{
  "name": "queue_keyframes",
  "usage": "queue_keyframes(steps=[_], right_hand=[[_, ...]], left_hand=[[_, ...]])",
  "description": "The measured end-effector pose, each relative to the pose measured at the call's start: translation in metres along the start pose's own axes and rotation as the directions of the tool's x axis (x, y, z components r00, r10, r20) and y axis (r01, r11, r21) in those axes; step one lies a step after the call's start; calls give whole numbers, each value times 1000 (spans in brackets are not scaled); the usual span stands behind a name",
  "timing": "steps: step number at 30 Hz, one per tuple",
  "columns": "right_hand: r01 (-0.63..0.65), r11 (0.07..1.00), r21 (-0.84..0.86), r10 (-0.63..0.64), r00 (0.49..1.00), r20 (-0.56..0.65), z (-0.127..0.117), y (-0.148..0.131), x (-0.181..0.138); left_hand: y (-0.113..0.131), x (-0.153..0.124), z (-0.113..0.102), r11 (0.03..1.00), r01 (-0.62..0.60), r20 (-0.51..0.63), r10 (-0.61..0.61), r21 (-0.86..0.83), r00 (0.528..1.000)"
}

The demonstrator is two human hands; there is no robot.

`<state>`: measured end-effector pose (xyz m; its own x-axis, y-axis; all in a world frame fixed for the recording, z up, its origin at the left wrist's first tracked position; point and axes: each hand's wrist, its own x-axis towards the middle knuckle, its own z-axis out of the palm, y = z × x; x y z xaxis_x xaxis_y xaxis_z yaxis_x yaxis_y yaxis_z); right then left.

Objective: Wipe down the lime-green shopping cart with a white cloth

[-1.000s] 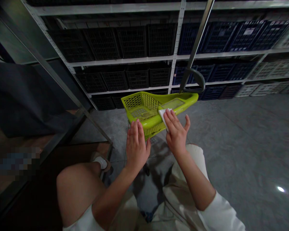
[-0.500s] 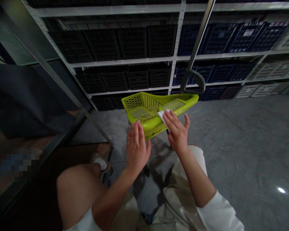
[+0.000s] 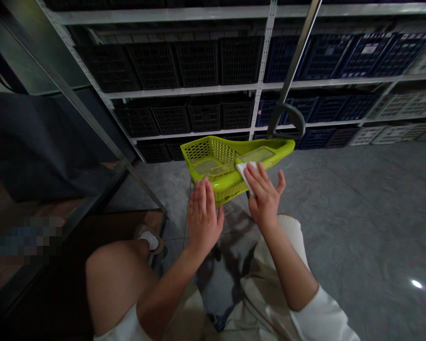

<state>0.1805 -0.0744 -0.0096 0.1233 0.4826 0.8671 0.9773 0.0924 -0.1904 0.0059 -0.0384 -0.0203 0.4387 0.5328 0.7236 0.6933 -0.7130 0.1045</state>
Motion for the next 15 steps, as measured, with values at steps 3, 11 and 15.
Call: queue_keyframes(steps=[3,11,15], right_hand=[[-23,999,43,22,1000,21,3,-26,-3],[158,978,136,-175,977,121,4,-42,-7],[40,998,50,-39,999,-17,5,-3,-2]], left_hand=[[1,-2,3,1000,8,-19,-9,-13,1000],[-3,-1,3,1000,4,-21,-4,3,1000],[-1,0,-1,1000,-2,7,2,-1,1000]])
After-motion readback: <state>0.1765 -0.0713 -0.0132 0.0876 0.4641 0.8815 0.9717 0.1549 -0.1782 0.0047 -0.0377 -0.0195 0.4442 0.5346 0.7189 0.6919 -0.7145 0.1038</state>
